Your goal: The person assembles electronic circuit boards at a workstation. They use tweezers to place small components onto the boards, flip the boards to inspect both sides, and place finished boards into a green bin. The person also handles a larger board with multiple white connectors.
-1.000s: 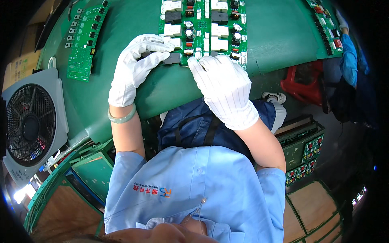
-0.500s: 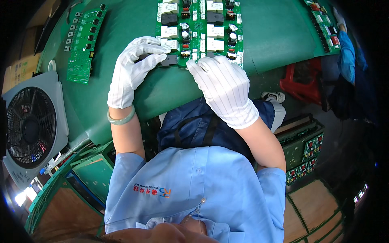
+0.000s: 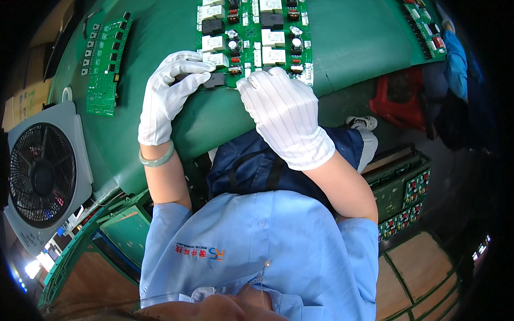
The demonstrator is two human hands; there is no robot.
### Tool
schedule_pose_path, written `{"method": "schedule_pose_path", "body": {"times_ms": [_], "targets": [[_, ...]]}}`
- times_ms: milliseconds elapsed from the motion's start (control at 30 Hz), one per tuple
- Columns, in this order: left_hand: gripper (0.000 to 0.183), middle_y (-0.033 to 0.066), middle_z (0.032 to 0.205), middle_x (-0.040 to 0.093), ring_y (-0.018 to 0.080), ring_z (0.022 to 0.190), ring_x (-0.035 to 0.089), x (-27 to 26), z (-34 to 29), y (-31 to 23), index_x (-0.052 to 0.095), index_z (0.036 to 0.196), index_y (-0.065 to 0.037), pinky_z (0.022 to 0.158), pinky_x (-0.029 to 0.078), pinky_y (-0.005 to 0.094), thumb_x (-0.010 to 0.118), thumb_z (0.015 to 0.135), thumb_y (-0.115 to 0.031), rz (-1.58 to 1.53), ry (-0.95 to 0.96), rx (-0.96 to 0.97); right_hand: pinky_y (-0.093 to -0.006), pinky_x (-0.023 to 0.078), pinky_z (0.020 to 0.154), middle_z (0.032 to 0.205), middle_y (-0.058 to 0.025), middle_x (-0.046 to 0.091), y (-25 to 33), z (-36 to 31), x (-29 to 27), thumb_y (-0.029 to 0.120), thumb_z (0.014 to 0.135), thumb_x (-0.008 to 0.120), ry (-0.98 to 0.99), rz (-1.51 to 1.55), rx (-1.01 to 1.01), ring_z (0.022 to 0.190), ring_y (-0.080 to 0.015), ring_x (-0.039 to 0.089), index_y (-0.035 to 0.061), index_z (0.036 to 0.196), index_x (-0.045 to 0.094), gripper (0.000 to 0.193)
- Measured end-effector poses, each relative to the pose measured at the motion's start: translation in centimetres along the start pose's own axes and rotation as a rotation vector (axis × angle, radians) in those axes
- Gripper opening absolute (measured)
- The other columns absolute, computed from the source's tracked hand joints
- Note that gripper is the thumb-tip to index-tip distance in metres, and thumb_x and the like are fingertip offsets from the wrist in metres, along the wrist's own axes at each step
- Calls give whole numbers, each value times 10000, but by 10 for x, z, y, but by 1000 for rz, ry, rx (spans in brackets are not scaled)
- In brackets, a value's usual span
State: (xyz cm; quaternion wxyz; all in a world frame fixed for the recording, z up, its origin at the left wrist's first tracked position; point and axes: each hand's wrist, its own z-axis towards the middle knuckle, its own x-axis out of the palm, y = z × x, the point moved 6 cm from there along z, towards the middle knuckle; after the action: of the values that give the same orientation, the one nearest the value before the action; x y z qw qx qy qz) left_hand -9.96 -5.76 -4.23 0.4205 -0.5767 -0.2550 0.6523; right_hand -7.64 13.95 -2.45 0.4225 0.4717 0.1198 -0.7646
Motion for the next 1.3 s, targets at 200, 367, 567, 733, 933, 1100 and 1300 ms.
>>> {"method": "schedule_pose_path", "body": {"times_ms": [200,367,567,733,933,1100,1300], "targets": [[113,71,987,743,241,1052,649,0,1,-2,760,900,-31,953,479,344,745,802,-83,-2,21,-23,-306,462,536,862,-39,615,1,1,-1,83,734,685,-55,16,15,778,-189,600,75,844,669,112],[111,72,1010,739,236,1068,640,2,0,1,765,910,-32,959,477,345,747,812,-80,-27,11,-79,-313,481,567,828,-48,591,1,3,2,82,733,682,-21,12,58,760,-205,594,74,819,650,93],[129,72,1021,736,235,1074,638,3,1,5,768,930,-43,967,475,347,759,806,-74,-17,27,-59,-301,457,545,760,-30,547,-3,1,-1,117,745,657,-85,24,7,723,-186,567,83,775,632,52],[127,72,1022,732,241,1072,638,2,1,4,768,929,-43,961,478,346,761,807,-79,-23,25,-53,-313,464,562,832,-8,606,-6,-5,-7,148,783,676,-118,47,-10,745,-172,583,89,874,675,109],[127,76,1024,730,242,1075,639,2,0,6,768,929,-44,960,479,347,763,807,-83,-17,29,-32,-316,460,556,838,-2,609,-5,-4,-3,161,796,693,-151,31,-3,735,-169,576,87,892,677,123],[129,79,1024,731,239,1074,640,2,0,7,772,926,-45,957,481,346,765,804,-86,-2,25,-49,-315,478,582,865,-22,625,-3,-3,-1,134,766,690,-92,13,48,770,-190,598,88,940,694,179],[139,91,1031,730,229,1080,635,2,0,5,774,935,-35,941,484,336,768,807,-85,-23,24,-84,-327,525,647,922,-62,665,-6,-5,-1,78,721,695,34,83,86,844,-232,654,88,1016,728,298]]}}
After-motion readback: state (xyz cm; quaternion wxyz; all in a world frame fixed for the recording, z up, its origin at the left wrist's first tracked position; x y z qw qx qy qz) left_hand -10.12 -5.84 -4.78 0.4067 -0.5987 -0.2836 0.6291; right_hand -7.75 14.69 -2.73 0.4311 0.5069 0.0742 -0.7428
